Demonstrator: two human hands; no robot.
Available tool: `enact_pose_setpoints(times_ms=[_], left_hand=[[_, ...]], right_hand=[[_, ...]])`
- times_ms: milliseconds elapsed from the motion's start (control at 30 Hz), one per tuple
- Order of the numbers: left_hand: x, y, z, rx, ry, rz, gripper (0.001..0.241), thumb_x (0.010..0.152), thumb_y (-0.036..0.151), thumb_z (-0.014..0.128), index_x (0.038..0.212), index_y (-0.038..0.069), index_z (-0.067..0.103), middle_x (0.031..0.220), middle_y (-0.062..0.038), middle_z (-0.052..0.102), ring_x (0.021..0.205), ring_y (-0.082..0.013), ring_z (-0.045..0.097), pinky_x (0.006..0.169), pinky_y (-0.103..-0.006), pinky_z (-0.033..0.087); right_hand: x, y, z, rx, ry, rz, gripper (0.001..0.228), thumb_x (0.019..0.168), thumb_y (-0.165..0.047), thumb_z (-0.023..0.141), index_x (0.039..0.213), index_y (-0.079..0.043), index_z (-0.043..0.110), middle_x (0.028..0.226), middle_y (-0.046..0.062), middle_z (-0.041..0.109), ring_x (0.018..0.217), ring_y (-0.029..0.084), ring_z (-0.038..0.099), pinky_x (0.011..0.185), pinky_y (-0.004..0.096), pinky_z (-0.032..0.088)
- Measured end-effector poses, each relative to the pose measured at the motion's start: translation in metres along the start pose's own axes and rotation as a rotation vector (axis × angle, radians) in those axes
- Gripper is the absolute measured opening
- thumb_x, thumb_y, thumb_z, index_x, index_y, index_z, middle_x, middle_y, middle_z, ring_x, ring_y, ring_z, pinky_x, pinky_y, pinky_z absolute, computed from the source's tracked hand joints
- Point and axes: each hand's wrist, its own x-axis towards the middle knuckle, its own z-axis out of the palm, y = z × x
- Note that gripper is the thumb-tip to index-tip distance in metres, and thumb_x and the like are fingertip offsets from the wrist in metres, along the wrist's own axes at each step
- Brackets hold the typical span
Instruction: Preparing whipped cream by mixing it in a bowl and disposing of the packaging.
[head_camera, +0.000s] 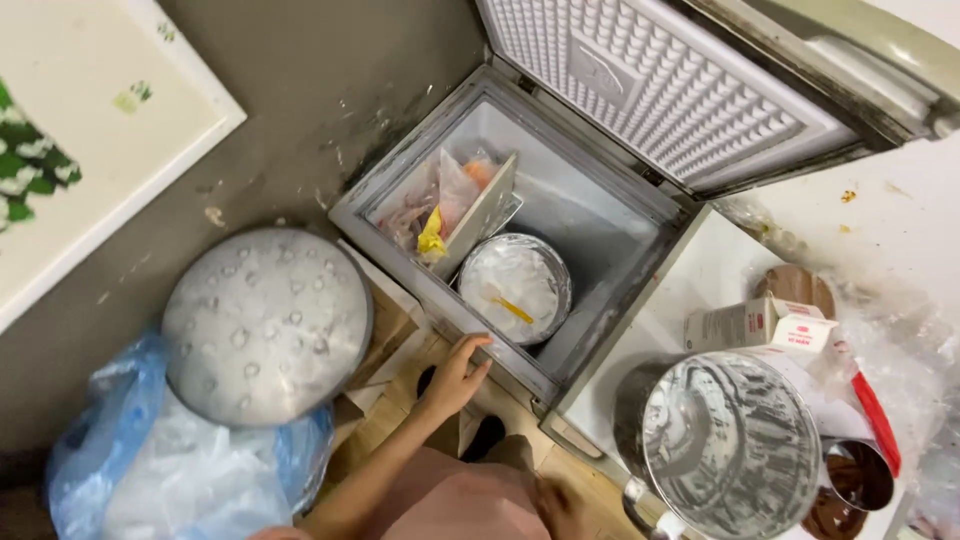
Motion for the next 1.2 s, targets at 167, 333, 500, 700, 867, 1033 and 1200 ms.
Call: enact_pose_setpoints(times_ms=[167,333,500,700,867,1033,1200], left_hand=[[0.048,-0.001,-0.029,-0.038,0.167,0.106,0.033,0.097,0.011,0.065,0.129,0.004,0.061,0.134,-0.013,0.065,0.128,-0.0299,0.060,0.108,-0.0382,0.046],[0.086,-0.017,-0.055,-0.008,0.230,0.117,0.033,0.095,0.006,0.064,0.127,0.002,0.060,0.136,-0.015,0.062,0.129,-0.0325,0.058,0.109,-0.0399,0.044],[0.131,-0.087,-0.043,0.130,0.320,0.091,0.035,0.095,0.009,0.063,0.129,0.003,0.060,0.138,-0.015,0.062,0.129,-0.0354,0.057,0.109,-0.0447,0.043],[0.169,-0.149,-0.012,0.288,0.287,0.098,0.038,0.094,0.015,0.066,0.130,0.005,0.061,0.147,-0.016,0.052,0.136,-0.0394,0.048,0.111,-0.0514,0.039],[0.204,-0.163,-0.008,0.476,0.181,0.275,0.044,0.090,0.021,0.069,0.131,0.007,0.060,0.153,-0.016,0.046,0.144,-0.0417,0.040,0.114,-0.0565,0.034],[0.209,-0.154,-0.010,0.521,0.110,0.195,0.050,0.090,0.027,0.071,0.133,0.004,0.059,0.152,-0.020,0.045,0.143,-0.0425,0.039,0.111,-0.0555,0.035],[0.206,-0.162,-0.006,0.535,0.083,0.186,0.051,0.090,0.029,0.071,0.132,0.003,0.059,0.152,-0.021,0.045,0.143,-0.0428,0.039,0.110,-0.0545,0.037]], right_hand=[[0.127,-0.274,0.090,-0.163,0.049,0.200,0.024,0.102,-0.025,0.062,0.101,-0.004,0.075,0.071,0.009,0.063,0.063,0.021,0.052,0.057,0.039,0.042],[0.342,-0.223,0.139,-0.240,0.191,0.017,0.024,0.103,-0.024,0.062,0.113,-0.009,0.078,0.096,0.011,0.078,0.079,0.021,0.068,0.075,0.034,0.055],[0.468,-0.086,0.138,-0.930,-0.115,0.054,0.021,0.093,-0.026,0.071,0.109,-0.016,0.081,0.112,0.012,0.075,0.102,0.029,0.071,0.090,0.041,0.056],[0.527,0.029,0.152,-1.314,-0.374,0.100,0.018,0.087,-0.025,0.076,0.103,-0.018,0.081,0.115,0.007,0.074,0.108,0.027,0.070,0.093,0.041,0.058],[0.570,0.092,0.170,-1.530,-0.494,0.127,0.015,0.092,-0.022,0.072,0.104,-0.016,0.079,0.115,0.005,0.070,0.112,0.027,0.067,0.088,0.047,0.060],[0.582,0.102,0.181,-1.538,-0.447,0.035,0.020,0.088,-0.027,0.074,0.104,-0.013,0.075,0.113,0.005,0.070,0.114,0.025,0.068,0.090,0.050,0.058],[0.605,0.192,0.178,-1.550,-0.395,-0.040,0.013,0.092,-0.022,0.071,0.101,-0.014,0.077,0.111,0.007,0.072,0.109,0.026,0.070,0.086,0.040,0.061]])
